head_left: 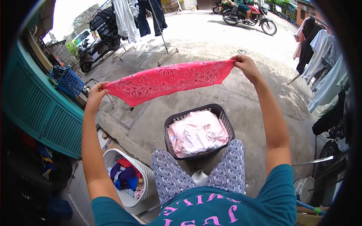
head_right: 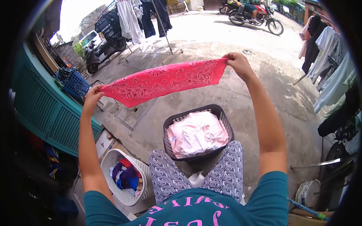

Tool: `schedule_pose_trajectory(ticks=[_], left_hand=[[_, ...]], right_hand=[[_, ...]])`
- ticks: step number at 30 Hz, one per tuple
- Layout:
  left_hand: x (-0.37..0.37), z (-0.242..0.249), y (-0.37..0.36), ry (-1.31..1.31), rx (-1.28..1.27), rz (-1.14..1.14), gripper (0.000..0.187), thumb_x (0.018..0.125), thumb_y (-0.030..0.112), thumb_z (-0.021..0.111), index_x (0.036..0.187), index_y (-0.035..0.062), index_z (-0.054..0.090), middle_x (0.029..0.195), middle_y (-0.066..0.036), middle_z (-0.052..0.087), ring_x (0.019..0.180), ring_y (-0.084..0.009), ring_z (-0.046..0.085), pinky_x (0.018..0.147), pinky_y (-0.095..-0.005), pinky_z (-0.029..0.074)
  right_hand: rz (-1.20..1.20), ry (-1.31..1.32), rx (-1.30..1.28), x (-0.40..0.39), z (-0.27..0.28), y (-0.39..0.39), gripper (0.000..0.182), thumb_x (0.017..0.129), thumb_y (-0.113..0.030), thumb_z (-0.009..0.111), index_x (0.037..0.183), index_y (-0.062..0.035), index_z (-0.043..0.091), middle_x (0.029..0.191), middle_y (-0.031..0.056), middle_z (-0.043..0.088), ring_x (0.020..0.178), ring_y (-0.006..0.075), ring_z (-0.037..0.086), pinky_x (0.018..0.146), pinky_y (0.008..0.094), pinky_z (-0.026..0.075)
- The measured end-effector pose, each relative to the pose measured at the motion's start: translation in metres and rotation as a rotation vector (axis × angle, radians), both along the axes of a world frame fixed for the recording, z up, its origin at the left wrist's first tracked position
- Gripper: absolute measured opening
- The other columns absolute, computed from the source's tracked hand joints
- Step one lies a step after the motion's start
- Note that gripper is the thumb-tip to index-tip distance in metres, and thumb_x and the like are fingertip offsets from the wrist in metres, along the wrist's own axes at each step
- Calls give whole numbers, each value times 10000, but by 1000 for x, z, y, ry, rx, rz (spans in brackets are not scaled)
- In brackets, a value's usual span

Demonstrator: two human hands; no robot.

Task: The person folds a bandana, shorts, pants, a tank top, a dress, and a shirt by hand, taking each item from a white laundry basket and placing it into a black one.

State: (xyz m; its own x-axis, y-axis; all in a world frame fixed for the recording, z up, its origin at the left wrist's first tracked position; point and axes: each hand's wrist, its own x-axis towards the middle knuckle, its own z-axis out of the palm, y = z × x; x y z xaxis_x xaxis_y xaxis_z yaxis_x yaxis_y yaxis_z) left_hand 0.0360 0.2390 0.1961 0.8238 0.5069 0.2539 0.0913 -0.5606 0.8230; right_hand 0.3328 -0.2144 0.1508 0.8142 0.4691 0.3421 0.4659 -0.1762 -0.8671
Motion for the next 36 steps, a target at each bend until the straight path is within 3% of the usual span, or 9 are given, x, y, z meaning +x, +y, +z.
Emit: schedule_pose_trajectory(ticks=[6,8,12,17,22,25,27,32,36], left_hand=[[-50,-43,-45,118,435,168,125,791,2,523,902,22,578,972,-38,545,849,-136,541,829,-240,396],[-67,-69,-52,-289,49,-58,88,798,40,517,882,44,543,1005,-64,528,950,-192,544,887,-269,390],[-81,-86,-61,-525,-632,-392,116,813,145,511,900,69,504,1062,-84,534,1031,-225,534,891,-323,416],[-42,-97,-65,-501,-974,-180,108,843,141,495,932,83,512,889,-36,586,869,-149,581,798,-311,458],[-1,-165,-58,-351,-646,147,78,877,53,445,922,72,505,814,3,567,777,-82,535,717,-220,430],[10,-171,-96,-354,-336,105,97,865,17,446,897,31,537,815,-10,541,729,-85,522,696,-221,423],[11,-164,-133,-211,-65,103,129,854,-6,440,866,4,568,815,-24,552,737,-105,534,686,-222,424],[17,-130,-228,-252,-68,-102,100,801,43,558,885,-9,576,896,-85,553,782,-176,558,710,-274,451],[19,-127,-251,-279,251,-264,341,668,100,732,952,10,566,983,-102,550,818,-185,578,688,-273,485]], right_hand=[[-5,53,-60,-51,-48,-54,125,795,-76,560,870,15,603,999,59,563,903,121,530,798,237,406],[89,142,130,-78,-60,-70,87,797,-98,549,840,-29,579,1010,41,527,898,106,504,816,236,385],[275,387,557,-97,-77,-90,84,809,-116,528,864,-53,540,876,31,571,820,104,538,778,245,417],[107,605,703,-84,-76,-65,77,820,-95,527,880,-47,535,780,10,591,700,91,568,655,226,467],[-34,712,606,-59,-120,-41,124,799,-21,533,921,-40,533,796,23,585,680,90,565,626,217,487],[-136,657,596,-92,-110,-11,143,805,-24,521,948,-27,528,799,18,558,670,79,547,601,213,480],[-26,507,405,-116,-106,1,171,803,-25,526,973,-16,529,790,13,534,668,78,533,591,211,471],[237,563,356,-175,-104,48,154,817,-69,565,952,7,565,828,36,565,725,78,542,647,212,463],[422,627,417,-206,-98,71,235,832,-104,576,1024,29,580,959,74,606,898,125,558,790,241,446]])
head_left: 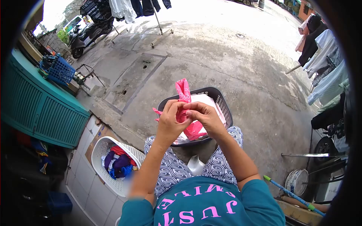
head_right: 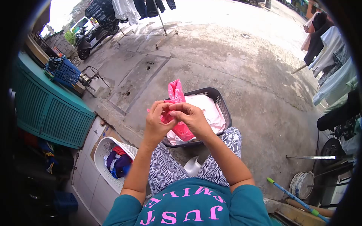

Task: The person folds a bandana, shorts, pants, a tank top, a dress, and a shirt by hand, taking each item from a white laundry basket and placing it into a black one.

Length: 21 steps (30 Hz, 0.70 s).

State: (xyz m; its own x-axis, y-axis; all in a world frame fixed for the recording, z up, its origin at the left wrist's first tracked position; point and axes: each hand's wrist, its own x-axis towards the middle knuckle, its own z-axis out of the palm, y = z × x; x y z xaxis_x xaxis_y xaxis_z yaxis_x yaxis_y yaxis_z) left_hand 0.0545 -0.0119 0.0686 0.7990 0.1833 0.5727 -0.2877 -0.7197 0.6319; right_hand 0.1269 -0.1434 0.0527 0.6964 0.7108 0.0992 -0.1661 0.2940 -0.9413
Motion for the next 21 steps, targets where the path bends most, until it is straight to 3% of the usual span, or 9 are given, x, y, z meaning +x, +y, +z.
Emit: schedule_pose_trajectory(ticks=[2,4,6,7,10,14,17,19,21], left_hand=[[1,-3,0,-12,8,22,317,674,86,725,938,5,569,968,-99,554,803,-177,580,680,-270,486],[-1,0,2,70,-192,-27,209,706,25,680,893,-10,592,916,-87,566,776,-148,580,656,-248,481],[-6,5,4,93,-214,-85,167,718,8,664,872,-14,604,893,-77,569,769,-132,576,646,-236,474],[-9,9,5,117,-238,-142,126,729,-10,648,850,-17,616,870,-68,573,762,-115,571,636,-224,467],[-19,26,13,146,-304,-232,114,732,-3,654,844,-8,632,864,-64,577,767,-108,556,648,-216,448],[-32,42,25,144,-248,-349,124,710,-4,668,830,7,639,833,-60,578,743,-107,542,638,-222,431],[-42,46,35,100,-249,-330,128,691,3,685,812,20,648,808,-48,579,721,-106,535,609,-224,420],[-48,46,43,25,-330,-265,111,700,-2,677,805,14,645,829,-56,584,735,-112,538,624,-223,423],[-53,40,60,20,-337,-264,136,712,-8,669,843,10,638,856,-63,587,754,-112,542,652,-223,427]], right_hand=[[-25,-54,3,-7,6,2,237,835,-143,582,1006,21,592,956,73,613,910,130,558,812,247,434],[-59,-90,-3,-5,8,0,231,829,-153,590,995,6,601,941,71,617,905,142,562,812,253,432],[-360,-635,-298,4,14,-9,230,793,-191,625,967,-41,620,911,61,620,916,185,560,841,276,415],[-344,-760,-321,15,15,-13,300,747,-243,666,992,-79,610,992,57,555,1039,188,489,905,302,377],[8,-783,-185,43,7,-21,354,668,-280,723,951,-105,601,1266,66,421,1257,255,282,1008,394,257],[306,-1044,-299,57,9,-24,329,653,-320,731,842,-104,570,1268,86,439,1283,321,242,1025,439,219],[516,-892,-220,63,0,-33,306,656,-276,737,832,-95,563,1233,93,470,1246,302,313,1007,420,262],[553,-678,-363,55,3,-45,233,711,-178,702,826,-52,543,1003,87,604,964,180,556,861,303,418],[635,-314,-570,51,2,-54,193,744,-109,670,886,-32,566,892,48,622,837,122,578,782,275,448]])
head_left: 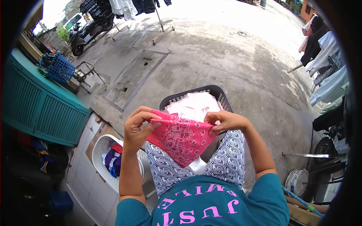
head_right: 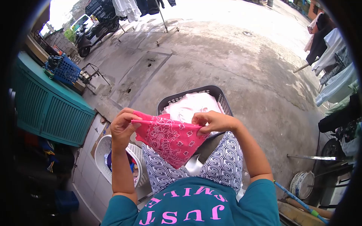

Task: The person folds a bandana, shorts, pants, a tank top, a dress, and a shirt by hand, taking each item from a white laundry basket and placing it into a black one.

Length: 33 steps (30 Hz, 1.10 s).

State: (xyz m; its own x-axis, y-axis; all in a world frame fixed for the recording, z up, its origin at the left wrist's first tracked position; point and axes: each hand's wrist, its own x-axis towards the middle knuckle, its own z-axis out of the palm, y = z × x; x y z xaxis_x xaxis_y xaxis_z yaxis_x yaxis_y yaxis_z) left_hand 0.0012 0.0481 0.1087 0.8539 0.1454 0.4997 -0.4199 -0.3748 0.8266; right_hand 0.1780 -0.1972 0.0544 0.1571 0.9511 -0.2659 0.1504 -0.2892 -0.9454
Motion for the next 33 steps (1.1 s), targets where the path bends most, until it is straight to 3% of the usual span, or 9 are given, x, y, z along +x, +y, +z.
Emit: schedule_pose_trajectory(ticks=[2,4,7,9,16,21,26,29,33], left_hand=[[4,-15,18,15,-99,63,167,726,-13,658,888,10,626,884,-54,589,776,-106,542,682,-224,431],[17,-30,32,85,-287,84,152,749,-19,632,897,4,612,887,-41,583,790,-99,544,685,-222,433],[50,-75,71,248,-299,194,94,771,-19,593,860,4,608,872,-17,585,810,-84,554,678,-211,432],[69,-102,89,399,-127,265,91,765,10,579,851,18,607,846,-19,602,806,-77,566,670,-213,434],[78,-111,79,264,356,547,74,709,46,583,784,47,583,811,-68,598,770,-208,581,679,-307,447],[47,-183,53,251,705,530,98,661,25,592,749,49,559,796,-94,572,788,-260,568,678,-352,447],[5,-264,30,631,957,245,206,696,104,582,899,120,609,897,-49,575,883,-232,555,795,-424,393],[5,-241,25,696,902,344,317,683,201,656,988,132,598,1045,-40,558,1035,-216,500,903,-451,329],[-21,-222,33,737,858,566,303,708,270,643,975,130,605,1080,-53,556,1071,-226,471,916,-484,317]], right_hand=[[19,-87,97,2,-5,1,199,768,-82,637,937,-8,564,814,24,609,746,95,578,684,239,468],[-258,6,131,11,-6,6,181,769,-65,618,929,3,569,781,25,606,720,90,570,651,227,466],[-461,-336,142,42,-21,30,175,738,-58,593,903,0,587,780,63,612,715,121,581,659,263,465],[-571,-525,93,55,-24,48,207,697,-83,582,893,-17,582,793,133,605,738,209,600,662,308,462],[-760,-897,347,64,-50,67,126,699,-41,534,825,-40,538,826,119,578,754,271,584,663,337,465],[-635,-1132,245,33,-111,50,113,723,-59,552,823,-83,505,821,71,507,772,256,561,628,371,455],[-301,-1120,-70,-5,-239,11,139,690,-92,570,821,-92,525,830,54,522,856,249,543,691,416,440],[-341,-1195,-173,-26,-260,-5,97,721,-145,573,809,-104,564,818,57,540,854,254,533,687,404,440],[-419,-1079,-400,-38,-253,-7,222,773,-325,575,817,-113,623,820,37,608,858,226,544,738,381,372]])
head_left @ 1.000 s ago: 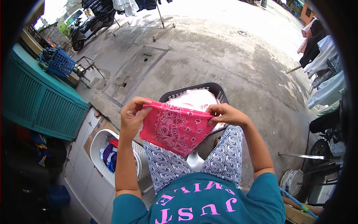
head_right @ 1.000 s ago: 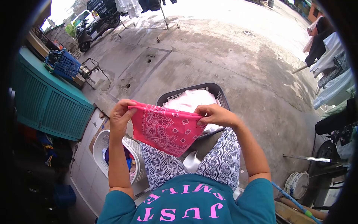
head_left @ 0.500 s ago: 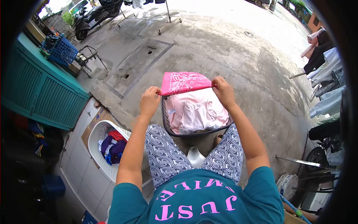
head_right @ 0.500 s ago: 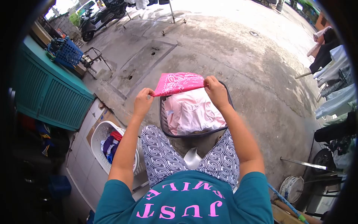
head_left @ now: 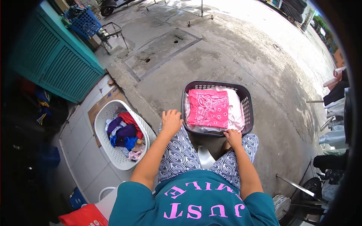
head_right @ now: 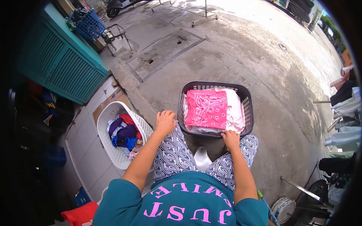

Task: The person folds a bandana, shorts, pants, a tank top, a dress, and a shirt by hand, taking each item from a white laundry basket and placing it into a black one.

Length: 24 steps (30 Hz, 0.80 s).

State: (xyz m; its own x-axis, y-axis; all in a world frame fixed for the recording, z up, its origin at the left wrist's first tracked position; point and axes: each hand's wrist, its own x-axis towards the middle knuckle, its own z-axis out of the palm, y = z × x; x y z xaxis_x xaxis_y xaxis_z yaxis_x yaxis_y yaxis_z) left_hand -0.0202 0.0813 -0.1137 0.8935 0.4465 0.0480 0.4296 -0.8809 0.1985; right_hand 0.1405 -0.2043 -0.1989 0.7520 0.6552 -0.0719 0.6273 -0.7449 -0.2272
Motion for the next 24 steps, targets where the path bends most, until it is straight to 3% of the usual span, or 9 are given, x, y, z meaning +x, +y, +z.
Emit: schedule_pose_trajectory(ticks=[2,7,10,13,15,17,21,23,24], left_hand=[[-20,-6,-3,-113,-220,190,342,742,309,611,1029,122,601,1156,-87,513,1125,-244,430,908,-459,357],[-42,-12,-5,-368,-293,312,376,749,300,600,1073,109,571,1182,-91,483,1145,-261,412,911,-416,369],[-49,-18,2,-432,-306,355,354,765,297,585,1058,98,569,1142,-88,512,1108,-273,446,911,-408,367],[-61,-31,26,-576,-542,389,261,784,198,577,1009,67,567,1085,-80,547,1045,-243,501,881,-376,392],[-80,-51,51,-947,-779,766,209,788,82,555,993,46,547,995,-62,577,954,-192,540,842,-329,415],[-106,-78,78,-1064,-601,1033,240,736,2,550,973,42,534,999,-100,533,887,-193,533,803,-302,424],[-153,-155,129,-847,-596,1586,339,679,73,589,1012,118,543,1081,-130,455,1006,-261,464,872,-348,394],[-170,-164,144,-824,-1071,1747,477,676,112,625,1130,220,530,1260,-141,360,1105,-289,400,935,-365,339],[-182,-185,149,-898,-1202,1646,490,681,105,622,1140,248,527,1273,-147,373,1128,-284,392,930,-354,345]], right_hand=[[89,-35,79,-9,0,-5,245,786,-355,555,826,-124,624,829,26,612,835,214,538,785,369,334],[114,-21,10,-8,0,-3,217,793,-328,553,863,-130,611,857,17,602,871,212,527,802,369,327],[132,9,-13,-5,3,-3,214,796,-317,554,883,-132,616,876,16,607,891,215,526,819,369,326],[89,72,-63,-6,3,-1,222,798,-307,557,914,-127,614,903,26,606,917,222,525,852,376,320],[45,95,-43,-8,1,-3,227,805,-296,553,938,-120,606,928,38,601,945,230,521,877,386,315],[47,99,-50,-9,0,-4,240,808,-293,540,942,-107,610,934,56,606,961,230,523,868,376,337],[99,79,8,-11,2,-2,217,760,-160,576,954,-67,599,938,80,603,925,251,544,820,357,403],[58,195,69,-9,3,-4,241,731,-96,577,970,-64,588,949,95,587,942,270,530,828,364,398],[13,222,118,-11,4,-4,243,722,-47,559,963,-38,586,932,117,586,916,281,540,813,351,415]])
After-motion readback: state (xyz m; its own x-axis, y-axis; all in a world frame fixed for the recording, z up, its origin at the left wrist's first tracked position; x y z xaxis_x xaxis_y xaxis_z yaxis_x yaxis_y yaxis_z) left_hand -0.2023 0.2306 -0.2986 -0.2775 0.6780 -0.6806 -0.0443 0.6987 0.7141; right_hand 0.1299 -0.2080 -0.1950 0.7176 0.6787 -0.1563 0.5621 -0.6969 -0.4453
